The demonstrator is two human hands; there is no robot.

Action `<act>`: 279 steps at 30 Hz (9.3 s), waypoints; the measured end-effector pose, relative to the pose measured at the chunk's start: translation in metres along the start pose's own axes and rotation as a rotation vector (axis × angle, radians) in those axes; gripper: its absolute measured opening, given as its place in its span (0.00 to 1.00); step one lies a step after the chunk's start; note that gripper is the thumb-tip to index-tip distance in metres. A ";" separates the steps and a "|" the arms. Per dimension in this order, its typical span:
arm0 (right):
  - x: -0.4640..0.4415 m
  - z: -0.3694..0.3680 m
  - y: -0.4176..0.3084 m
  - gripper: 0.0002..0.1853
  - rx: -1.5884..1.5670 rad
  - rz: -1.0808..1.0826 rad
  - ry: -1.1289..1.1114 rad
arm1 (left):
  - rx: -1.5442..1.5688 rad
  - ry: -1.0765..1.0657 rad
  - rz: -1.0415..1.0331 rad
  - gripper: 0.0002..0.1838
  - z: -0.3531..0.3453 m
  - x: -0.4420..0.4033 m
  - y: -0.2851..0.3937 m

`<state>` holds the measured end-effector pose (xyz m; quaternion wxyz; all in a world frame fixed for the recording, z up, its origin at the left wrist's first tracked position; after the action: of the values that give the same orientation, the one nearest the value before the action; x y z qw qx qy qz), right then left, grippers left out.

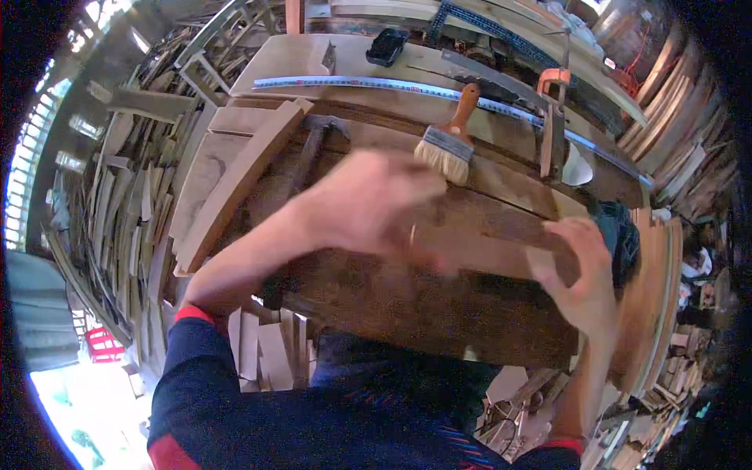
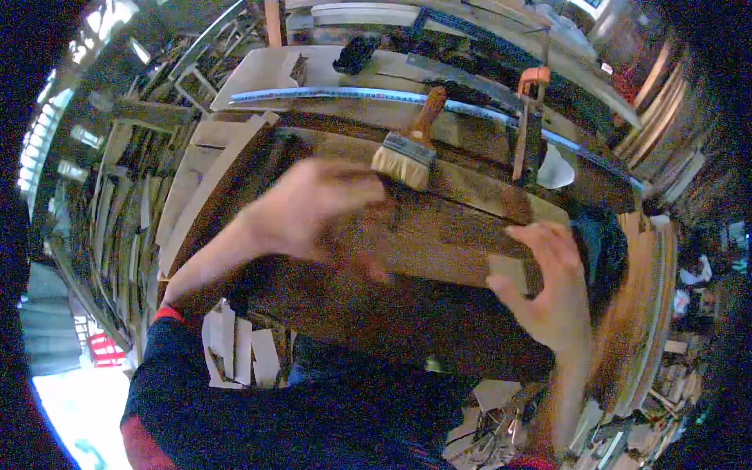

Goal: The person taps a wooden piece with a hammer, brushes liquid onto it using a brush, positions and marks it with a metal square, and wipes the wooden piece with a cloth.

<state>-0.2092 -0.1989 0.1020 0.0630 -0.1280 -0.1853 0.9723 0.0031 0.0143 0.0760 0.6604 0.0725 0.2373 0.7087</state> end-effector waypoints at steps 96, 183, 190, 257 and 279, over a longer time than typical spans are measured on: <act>0.008 -0.065 -0.039 0.23 0.006 -0.329 0.212 | -0.152 0.021 -0.225 0.19 -0.055 -0.043 0.032; 0.062 -0.047 0.009 0.26 0.252 -0.525 0.446 | -0.117 -0.169 -0.168 0.31 -0.068 -0.039 0.057; 0.022 -0.064 -0.041 0.21 0.123 -0.236 0.388 | -0.094 -0.099 -0.125 0.25 -0.053 -0.040 0.056; 0.060 -0.056 0.002 0.28 0.273 -0.425 0.304 | 0.110 0.021 -0.066 0.08 -0.057 -0.045 0.026; 0.043 -0.065 -0.023 0.22 0.286 -0.406 0.400 | 0.068 0.053 -0.082 0.09 -0.058 -0.050 0.031</act>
<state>-0.2309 -0.1483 0.0422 0.3081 -0.2670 -0.0524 0.9116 -0.0430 -0.0483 0.0489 0.6796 0.0665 0.2814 0.6742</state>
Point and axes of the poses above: each hand's wrist, its own x-axis away from the middle knuckle, its own z-axis out of the back of the hand, y = z × x, the point moved 4 cm from there along -x, towards the middle knuckle, and after that the axes turned 1 degree about -z, right-handed, at the moved point
